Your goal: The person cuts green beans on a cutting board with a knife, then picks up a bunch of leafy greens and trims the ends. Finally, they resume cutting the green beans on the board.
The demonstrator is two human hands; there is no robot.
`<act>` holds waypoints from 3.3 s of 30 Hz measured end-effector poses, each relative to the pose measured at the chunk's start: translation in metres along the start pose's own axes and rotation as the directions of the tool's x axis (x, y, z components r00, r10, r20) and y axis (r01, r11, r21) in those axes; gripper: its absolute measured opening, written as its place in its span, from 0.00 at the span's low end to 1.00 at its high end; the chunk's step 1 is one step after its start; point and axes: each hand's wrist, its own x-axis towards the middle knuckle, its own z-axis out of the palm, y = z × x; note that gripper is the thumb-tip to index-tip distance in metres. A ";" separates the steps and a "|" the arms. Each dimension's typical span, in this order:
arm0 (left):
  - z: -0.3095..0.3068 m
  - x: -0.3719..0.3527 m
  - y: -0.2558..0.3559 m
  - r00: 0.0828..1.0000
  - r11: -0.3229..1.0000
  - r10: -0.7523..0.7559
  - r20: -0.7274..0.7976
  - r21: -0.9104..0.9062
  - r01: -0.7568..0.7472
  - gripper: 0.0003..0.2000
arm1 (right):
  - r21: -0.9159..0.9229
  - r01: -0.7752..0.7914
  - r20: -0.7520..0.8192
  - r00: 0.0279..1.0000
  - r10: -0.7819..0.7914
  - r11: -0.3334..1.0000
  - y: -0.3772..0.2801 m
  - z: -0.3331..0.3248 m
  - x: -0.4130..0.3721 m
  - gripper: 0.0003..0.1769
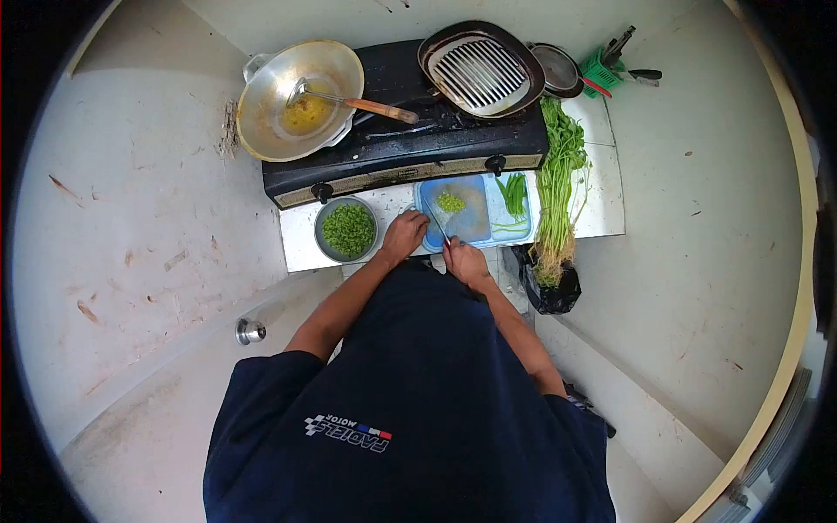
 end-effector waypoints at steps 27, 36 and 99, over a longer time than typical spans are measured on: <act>0.002 0.003 -0.001 0.998 1.000 -0.007 -0.066 0.026 0.009 0.04 | 0.029 -0.031 -0.001 1.000 0.031 0.999 0.005 -0.003 -0.002 0.21; 0.002 0.013 0.005 0.999 0.995 -0.018 -0.041 0.095 0.022 0.05 | 0.039 -0.013 -0.004 1.000 0.013 0.999 -0.001 -0.011 -0.007 0.21; -0.003 0.006 -0.002 1.000 0.992 -0.003 -0.003 0.123 0.004 0.05 | 0.031 0.011 -0.033 0.999 -0.010 0.999 -0.005 0.004 -0.005 0.20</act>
